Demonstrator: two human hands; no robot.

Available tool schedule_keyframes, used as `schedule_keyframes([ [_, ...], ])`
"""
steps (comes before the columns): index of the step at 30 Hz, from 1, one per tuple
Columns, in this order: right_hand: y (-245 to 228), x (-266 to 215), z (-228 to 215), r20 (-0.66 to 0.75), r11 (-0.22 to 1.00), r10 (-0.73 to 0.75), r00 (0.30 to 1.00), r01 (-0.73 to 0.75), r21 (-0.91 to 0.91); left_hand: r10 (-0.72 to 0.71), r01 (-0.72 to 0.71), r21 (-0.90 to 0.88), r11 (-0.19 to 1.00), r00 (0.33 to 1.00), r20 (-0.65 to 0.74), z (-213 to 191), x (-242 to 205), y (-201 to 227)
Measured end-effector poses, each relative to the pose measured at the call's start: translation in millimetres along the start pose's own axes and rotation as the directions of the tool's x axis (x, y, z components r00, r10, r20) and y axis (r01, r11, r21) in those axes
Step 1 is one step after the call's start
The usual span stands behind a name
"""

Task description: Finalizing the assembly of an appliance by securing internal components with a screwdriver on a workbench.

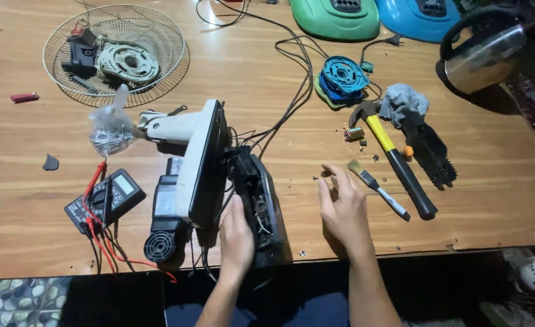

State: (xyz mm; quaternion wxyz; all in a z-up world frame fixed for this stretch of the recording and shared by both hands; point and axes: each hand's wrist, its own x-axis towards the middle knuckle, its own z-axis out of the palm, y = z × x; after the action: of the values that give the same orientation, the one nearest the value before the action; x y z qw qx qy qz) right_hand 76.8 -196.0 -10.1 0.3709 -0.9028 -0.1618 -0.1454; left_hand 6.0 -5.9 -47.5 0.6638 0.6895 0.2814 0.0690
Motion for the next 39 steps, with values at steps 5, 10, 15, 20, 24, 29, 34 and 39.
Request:
schedule_keyframes([
  [5,-46,-7,-16,0.091,0.937,0.122,0.988,-0.145,0.318,-0.015,0.013,0.018,1.000,0.996,0.090,-1,-11,13],
  [10,-54,-8,-19,0.155,0.910,0.095,0.983,-0.149,0.387,-0.033,0.114,-0.317,0.941,0.968,0.249,-9,-15,39],
  [15,-64,-12,6,0.445,0.861,0.158,0.881,-0.344,0.375,0.016,0.009,-0.194,0.981,0.992,0.125,0,-13,22],
  [20,-77,-18,8,0.341,0.840,0.159,0.926,-0.308,0.446,0.060,-0.044,-0.146,0.988,0.993,0.105,-4,-20,29],
  [24,-67,-20,4,0.385,0.795,0.133,0.913,-0.330,0.509,0.170,-0.157,-0.152,0.976,0.983,0.074,0,-22,26],
  [29,-40,-20,0,0.400,0.726,0.145,0.905,-0.372,0.578,0.220,-0.212,-0.135,0.968,0.975,0.046,3,-21,18],
  [34,-31,-15,0,0.462,0.652,0.222,0.859,-0.483,0.584,0.209,-0.209,0.056,0.976,0.978,0.007,13,-18,-7],
  [39,-17,-9,3,0.427,0.697,0.301,0.853,-0.502,0.512,0.379,-0.376,0.079,0.923,0.925,-0.028,19,-23,-6],
])
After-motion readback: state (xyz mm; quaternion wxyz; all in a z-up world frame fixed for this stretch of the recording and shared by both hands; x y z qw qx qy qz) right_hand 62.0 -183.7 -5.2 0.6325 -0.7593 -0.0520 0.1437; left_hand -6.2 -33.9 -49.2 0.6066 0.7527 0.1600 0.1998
